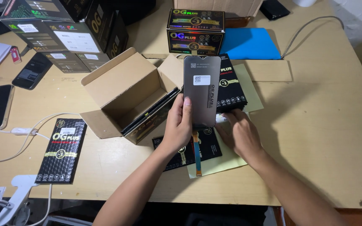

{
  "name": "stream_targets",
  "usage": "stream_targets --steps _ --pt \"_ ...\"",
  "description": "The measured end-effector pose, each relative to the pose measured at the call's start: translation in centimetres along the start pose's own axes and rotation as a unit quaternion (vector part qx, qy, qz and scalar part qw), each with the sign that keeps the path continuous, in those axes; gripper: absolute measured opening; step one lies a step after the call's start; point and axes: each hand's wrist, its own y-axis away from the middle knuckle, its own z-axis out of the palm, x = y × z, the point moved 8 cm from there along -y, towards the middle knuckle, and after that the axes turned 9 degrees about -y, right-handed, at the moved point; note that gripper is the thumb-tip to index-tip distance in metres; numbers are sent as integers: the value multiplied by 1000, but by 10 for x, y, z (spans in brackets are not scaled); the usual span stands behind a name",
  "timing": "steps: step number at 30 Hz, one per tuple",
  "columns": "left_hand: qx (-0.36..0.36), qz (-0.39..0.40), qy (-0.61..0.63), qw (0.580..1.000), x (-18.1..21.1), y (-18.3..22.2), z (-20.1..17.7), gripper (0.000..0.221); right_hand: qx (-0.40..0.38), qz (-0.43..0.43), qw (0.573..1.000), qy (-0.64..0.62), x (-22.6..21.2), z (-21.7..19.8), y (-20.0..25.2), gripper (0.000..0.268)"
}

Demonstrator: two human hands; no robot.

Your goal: Inspecting mobile phone screen replacements, marking them with a pen, and placing them into individual retail boxes.

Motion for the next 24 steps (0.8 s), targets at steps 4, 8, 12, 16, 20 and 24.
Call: stream_targets --steps 4,8,12,16,20,24 --pt "-2 2 1 1000 -14 0 3 33 -7 11 1000 -14 37 34 -8 39" --pt "-4 6 -7 1000 -14 1 7 32 7 21 999 -34 -40 -44 18 37" --pt "-25 5 -40 999 -17 7 16 32 118 -92 986 -69 22 4 -12 29" --pt "-33 -6 -58 998 -18 8 24 32 23 5 998 -63 -42 -55 23 23" --pt "-10 -6 -49 999 -28 9 26 33 138 -100 980 -102 61 34 -20 56" --pt "1 -15 -66 998 -31 10 26 33 198 -174 961 -78 62 39 -20 54"
